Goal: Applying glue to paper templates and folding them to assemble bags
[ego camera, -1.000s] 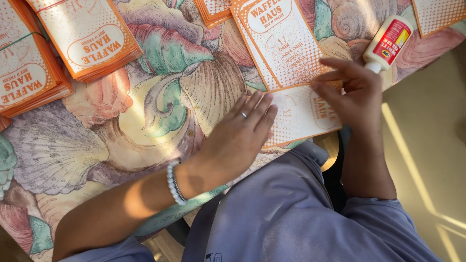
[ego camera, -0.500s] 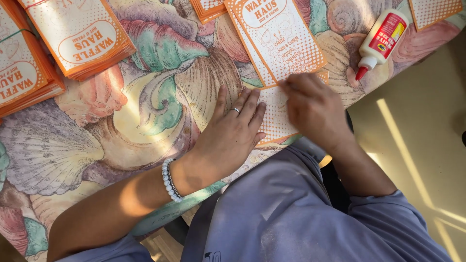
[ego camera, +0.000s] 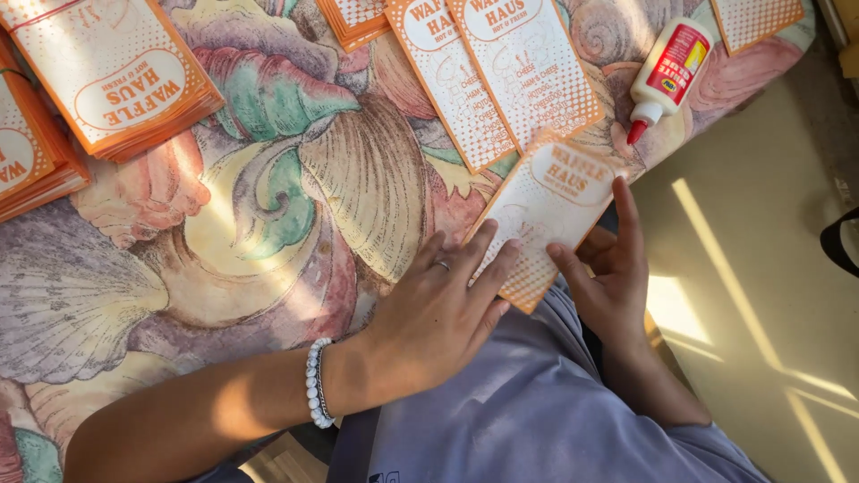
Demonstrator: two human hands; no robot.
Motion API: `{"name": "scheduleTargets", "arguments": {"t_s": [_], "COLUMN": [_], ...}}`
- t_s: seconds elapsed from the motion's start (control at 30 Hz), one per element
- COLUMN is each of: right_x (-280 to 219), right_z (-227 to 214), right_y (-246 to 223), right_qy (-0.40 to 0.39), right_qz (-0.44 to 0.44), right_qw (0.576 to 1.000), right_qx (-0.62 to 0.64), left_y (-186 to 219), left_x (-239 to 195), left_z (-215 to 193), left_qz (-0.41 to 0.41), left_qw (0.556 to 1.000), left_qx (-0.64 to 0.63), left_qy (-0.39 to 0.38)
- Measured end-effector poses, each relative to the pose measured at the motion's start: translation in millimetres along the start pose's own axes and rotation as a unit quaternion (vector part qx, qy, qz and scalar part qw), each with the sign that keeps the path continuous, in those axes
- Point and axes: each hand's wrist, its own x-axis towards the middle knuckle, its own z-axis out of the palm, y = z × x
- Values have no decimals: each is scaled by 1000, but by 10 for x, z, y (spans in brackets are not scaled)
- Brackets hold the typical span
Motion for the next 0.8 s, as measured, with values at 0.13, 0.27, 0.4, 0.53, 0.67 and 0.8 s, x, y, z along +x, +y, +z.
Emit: {"name": "scheduleTargets", "arguments": {"t_s": [0.13, 0.27, 0.4, 0.53, 0.67, 0.8], "right_x": [430, 1914, 2598, 2810, 3018, 3183], "right_z": [-246, -1567, -1955, -1739, -1587, -1804], "right_y": [-138, 301, 264, 152, 52, 399], "right_qy": [66, 132, 122, 69, -8, -6], "right_qz": [-72, -265, -194, -156, -95, -143], "right_qw": [994, 930, 890, 873, 833, 803], "right_qx": [-53, -216, -394, -456, -544, -579], "left_y": [-39, -200, -360, -462, -514, -536], "left_x": [70, 137, 170, 230, 267, 276], "left_z": [-114, -125, -65, 3, -111, -157], "left_qz": [28, 58, 45, 35, 37, 39], "left_qw": [997, 994, 993, 988, 992, 995], "left_qx": [-41, -39, -32, -30, -33, -33], "left_qy": [53, 89, 103, 146, 113, 88]}}
